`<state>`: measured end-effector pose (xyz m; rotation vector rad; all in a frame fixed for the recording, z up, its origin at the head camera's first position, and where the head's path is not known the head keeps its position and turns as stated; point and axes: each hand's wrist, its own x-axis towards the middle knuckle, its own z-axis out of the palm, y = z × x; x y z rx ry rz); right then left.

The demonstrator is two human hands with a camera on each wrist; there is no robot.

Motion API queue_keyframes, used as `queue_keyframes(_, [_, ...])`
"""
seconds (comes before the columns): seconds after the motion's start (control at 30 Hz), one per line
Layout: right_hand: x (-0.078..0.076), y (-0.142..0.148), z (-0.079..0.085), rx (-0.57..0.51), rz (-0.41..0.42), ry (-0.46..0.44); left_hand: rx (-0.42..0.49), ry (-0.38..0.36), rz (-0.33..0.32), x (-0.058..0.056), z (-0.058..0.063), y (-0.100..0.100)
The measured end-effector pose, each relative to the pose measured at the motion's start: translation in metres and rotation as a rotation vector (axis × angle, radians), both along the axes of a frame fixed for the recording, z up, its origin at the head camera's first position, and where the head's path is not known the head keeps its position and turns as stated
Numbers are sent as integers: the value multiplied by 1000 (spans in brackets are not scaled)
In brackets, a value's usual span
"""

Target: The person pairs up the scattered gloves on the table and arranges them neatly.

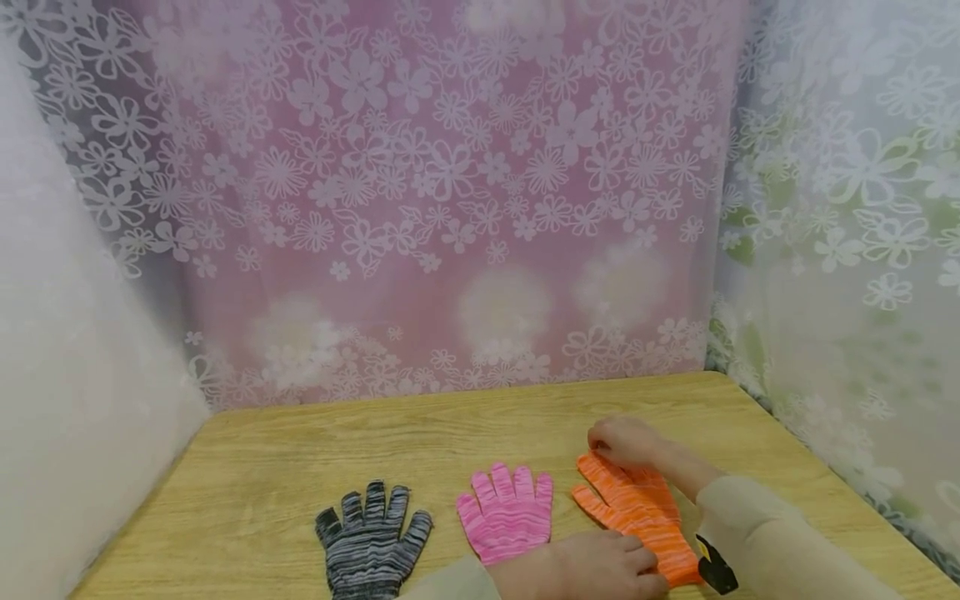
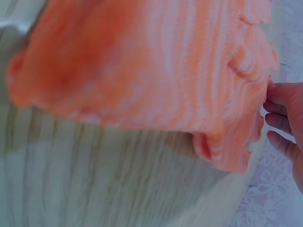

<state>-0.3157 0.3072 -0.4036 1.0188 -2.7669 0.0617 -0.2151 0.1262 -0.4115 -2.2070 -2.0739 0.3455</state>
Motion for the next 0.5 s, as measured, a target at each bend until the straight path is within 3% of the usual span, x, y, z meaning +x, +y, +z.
queue_keyframes(0.27, [2, 4, 1, -55, -35, -61, -19, -24, 7, -1, 0, 1])
queue_keyframes(0.5, [7, 12, 7, -16, 37, -36, -6, 34, 0, 1, 0, 2])
